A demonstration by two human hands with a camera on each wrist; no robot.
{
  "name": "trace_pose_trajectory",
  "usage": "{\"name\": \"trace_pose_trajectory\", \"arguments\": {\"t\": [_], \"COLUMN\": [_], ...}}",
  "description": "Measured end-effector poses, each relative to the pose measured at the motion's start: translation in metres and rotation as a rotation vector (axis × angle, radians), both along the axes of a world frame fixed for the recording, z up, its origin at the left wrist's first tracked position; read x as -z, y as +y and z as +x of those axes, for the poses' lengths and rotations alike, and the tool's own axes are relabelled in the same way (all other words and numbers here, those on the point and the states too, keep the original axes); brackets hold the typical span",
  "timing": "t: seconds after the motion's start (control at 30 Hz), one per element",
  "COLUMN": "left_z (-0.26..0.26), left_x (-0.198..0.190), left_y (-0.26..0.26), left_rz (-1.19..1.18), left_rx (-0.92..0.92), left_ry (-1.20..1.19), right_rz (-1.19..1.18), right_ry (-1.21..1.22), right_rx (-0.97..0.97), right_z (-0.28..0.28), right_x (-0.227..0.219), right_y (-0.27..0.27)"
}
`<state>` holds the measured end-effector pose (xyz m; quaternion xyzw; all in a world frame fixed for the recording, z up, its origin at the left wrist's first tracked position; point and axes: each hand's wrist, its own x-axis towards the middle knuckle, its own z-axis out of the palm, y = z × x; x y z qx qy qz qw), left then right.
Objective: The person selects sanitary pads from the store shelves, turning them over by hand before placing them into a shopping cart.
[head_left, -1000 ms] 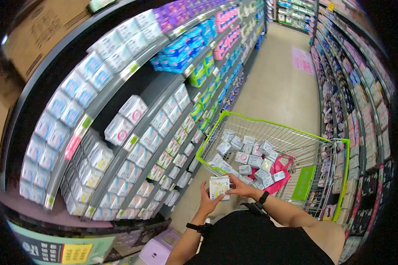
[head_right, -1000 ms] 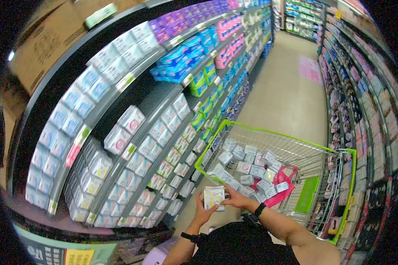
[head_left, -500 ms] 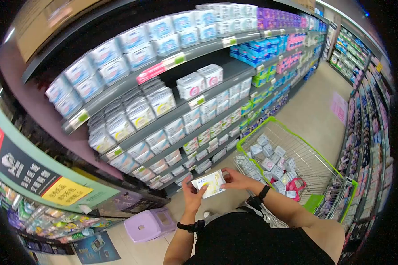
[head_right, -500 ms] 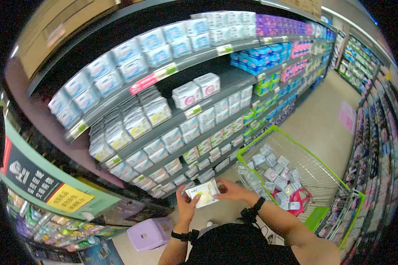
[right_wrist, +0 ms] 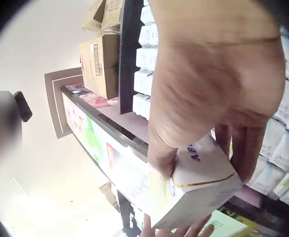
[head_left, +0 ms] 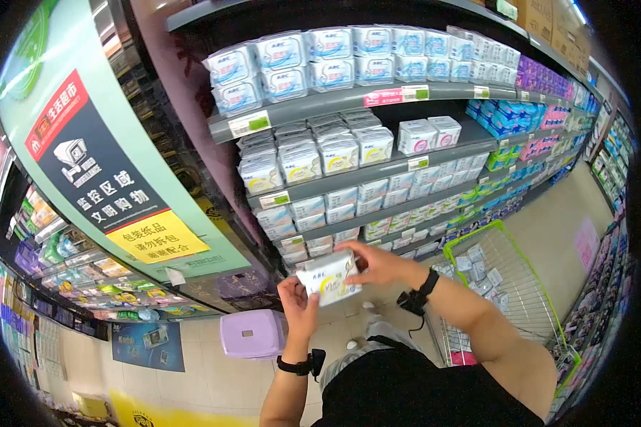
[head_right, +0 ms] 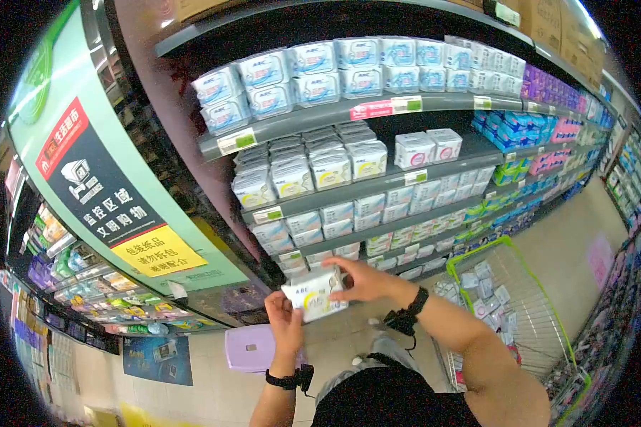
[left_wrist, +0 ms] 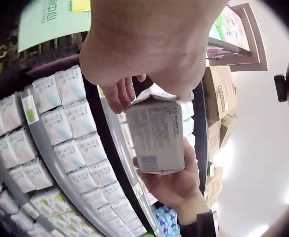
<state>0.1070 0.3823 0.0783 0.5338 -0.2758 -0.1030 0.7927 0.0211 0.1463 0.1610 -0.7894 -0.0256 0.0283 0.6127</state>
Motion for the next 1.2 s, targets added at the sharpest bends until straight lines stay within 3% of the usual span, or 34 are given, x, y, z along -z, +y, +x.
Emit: {"name": "trace_pose_trajectory", "arguments": {"t": [0.03,0.07,0.17,0.3,0.4,0.47,0.63,0.67,0.77,0.87,1.03,1.2], "left_z": [0.009,0.016,0.057,0.12,0.148,0.165,0.21,0.215,0.237,0.262,0.281,0.296], "left_x": [-0.006,-0.013,-0.057,-0.12,-0.161,-0.174,-0.179,-0.179,-0.171,-0.153,-0.127,-0.116], "left_y": [0.002,0.005,0.016,0.027,0.038,0.048,0.061,0.059,0.043,0.019,-0.005,-0.006], "left_rz": [-0.063,-0.055,0.352,0.533,0.546,0.585,0.712,0.724,0.727,0.735,0.643,0.469], "left_rx": [0.006,-0.05,-0.232,-0.333,-0.444,-0.5,-0.642,-0.662,-0.744,-0.845,-1.028,-1.009], "left_ry": [-0.009,-0.05,-0.479,-0.962,-1.082,-1.127,-1.258,-1.315,-1.44,-1.513,-1.515,-1.571], "right_rz": [-0.055,0.076,-0.017,-0.136,-0.257,-0.206,-0.261,-0.447,-0.521,-0.639,-0.763,-0.746], "right_ry": [-0.106,-0.088,-0.197,-0.309,-0.337,-0.343,-0.372,-0.428,-0.305,-0.143,-0.085,-0.073], "right_rx": [0.007,-0.016,0.064,0.084,0.139,0.133,0.215,0.249,0.261,0.191,0.148,0.165], "right_z": [0.013,0.028,0.067,0.135,0.182,0.211,0.256,0.263,0.289,0.305,0.332,0.348], "right_x": [-0.005,-0.008,-0.058,-0.102,-0.118,-0.118,-0.123,-0.118,-0.113,-0.142,-0.154,-0.134], "right_y": [-0.007,-0.015,-0.033,-0.053,-0.067,-0.078,-0.086,-0.094,-0.107,-0.1,-0.112,-0.127]}}
